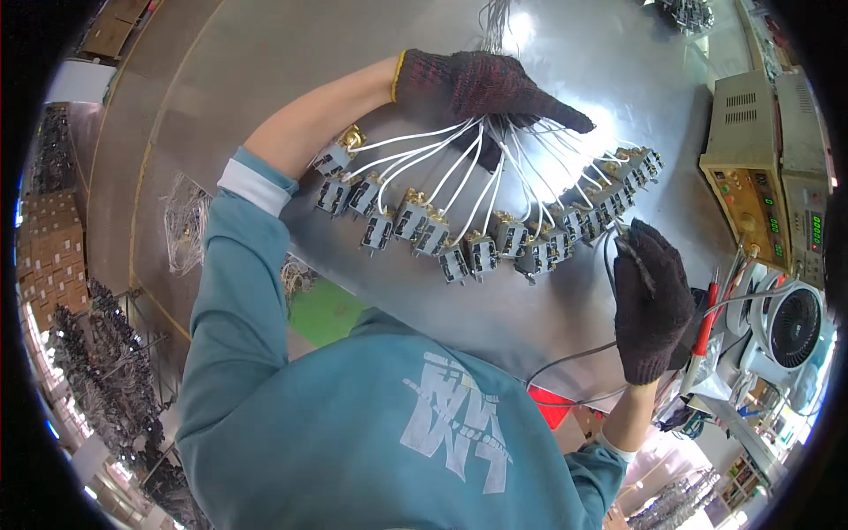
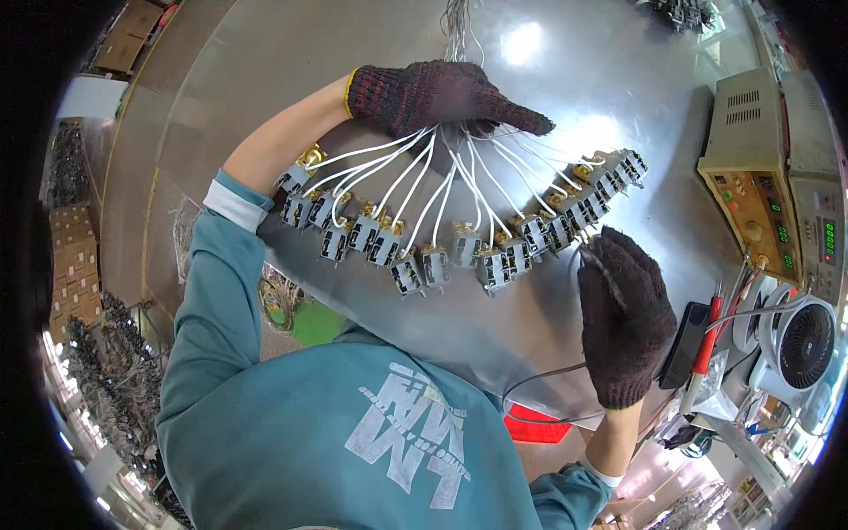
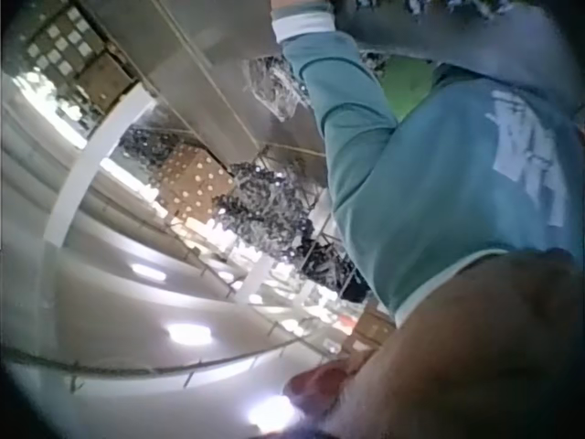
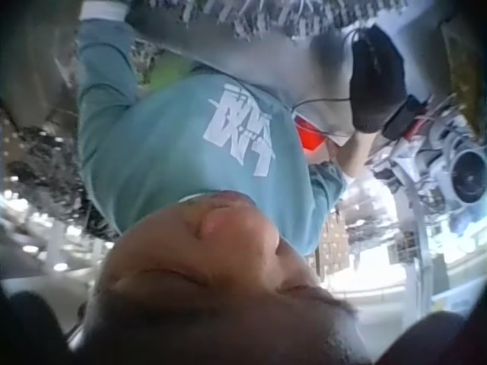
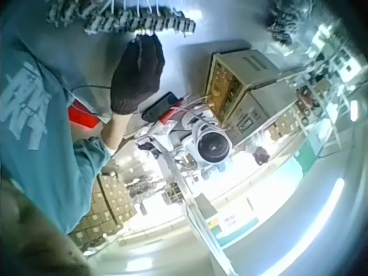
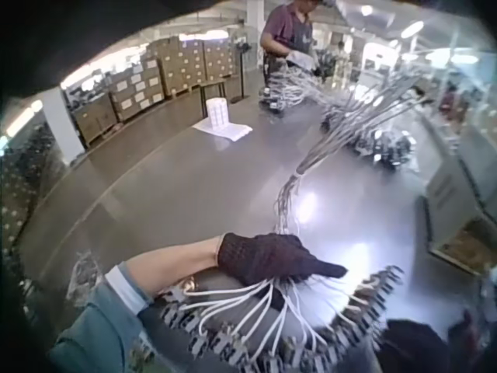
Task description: The recorder is organizing and counting wired electronic components on a metal workbench in a production facility.
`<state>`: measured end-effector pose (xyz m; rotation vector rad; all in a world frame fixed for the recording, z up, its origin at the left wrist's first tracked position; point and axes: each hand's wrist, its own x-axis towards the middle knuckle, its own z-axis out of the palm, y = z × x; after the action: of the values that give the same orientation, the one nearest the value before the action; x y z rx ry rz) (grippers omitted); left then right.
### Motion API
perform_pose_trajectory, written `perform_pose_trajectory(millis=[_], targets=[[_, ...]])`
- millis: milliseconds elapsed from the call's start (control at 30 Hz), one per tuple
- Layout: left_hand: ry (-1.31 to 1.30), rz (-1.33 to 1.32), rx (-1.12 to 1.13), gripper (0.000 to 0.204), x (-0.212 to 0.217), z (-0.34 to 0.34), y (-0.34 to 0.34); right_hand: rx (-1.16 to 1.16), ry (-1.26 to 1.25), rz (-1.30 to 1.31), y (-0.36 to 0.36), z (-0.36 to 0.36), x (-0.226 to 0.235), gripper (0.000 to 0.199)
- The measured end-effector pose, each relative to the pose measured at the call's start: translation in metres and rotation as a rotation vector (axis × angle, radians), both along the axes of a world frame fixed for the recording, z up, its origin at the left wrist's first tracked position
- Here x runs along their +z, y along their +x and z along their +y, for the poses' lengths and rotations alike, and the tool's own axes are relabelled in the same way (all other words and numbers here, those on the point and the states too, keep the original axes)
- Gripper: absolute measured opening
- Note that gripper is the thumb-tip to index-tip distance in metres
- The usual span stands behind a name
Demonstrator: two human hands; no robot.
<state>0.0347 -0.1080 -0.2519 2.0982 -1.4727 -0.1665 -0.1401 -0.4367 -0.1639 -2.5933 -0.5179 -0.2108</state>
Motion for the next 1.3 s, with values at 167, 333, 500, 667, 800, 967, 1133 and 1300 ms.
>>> perform_pose_trajectory(millis=[167, 333, 500, 667, 800, 967, 1133, 1300], targets=[[-0.058, -0.035, -0.005, 0.085, -0.005, 0.0, 0.002, -0.107, 0.178, 0.205, -0.015, 0.01, 0.008, 0.03], [-0.054, -0.047, 0.01, 0.089, -0.002, 0.001, -0.001, -0.025, -0.029, -0.023, -0.009, 0.02, -0.002, 0.029], [-0.098, 0.009, -0.025, 0.094, 0.009, 0.005, -0.006, 0.09, -0.14, -0.087, 0.002, 0.008, -0.002, 0.031], [-0.135, -0.047, -0.005, 0.098, -0.012, 0.0, -0.001, 0.122, -0.208, -0.118, 0.013, 0.007, 0.004, 0.031], [-0.207, -0.056, 0.089, 0.079, -0.017, 0.001, -0.005, 0.003, -0.016, -0.03, 0.007, 0.011, 0.003, 0.032], [0.007, -0.006, 0.124, 0.077, -0.008, -0.001, -0.004, 0.051, -0.044, -0.024, 0.007, 0.021, -0.002, 0.033], [-0.178, -0.168, 0.085, 0.096, -0.01, -0.002, -0.005, 0.153, -0.156, -0.079, 0.013, 0.015, 0.002, 0.032], [0.032, -0.171, 0.231, 0.094, -0.008, -0.009, -0.012, 0.057, -0.054, -0.022, 0.015, 0.016, 0.003, 0.03]])
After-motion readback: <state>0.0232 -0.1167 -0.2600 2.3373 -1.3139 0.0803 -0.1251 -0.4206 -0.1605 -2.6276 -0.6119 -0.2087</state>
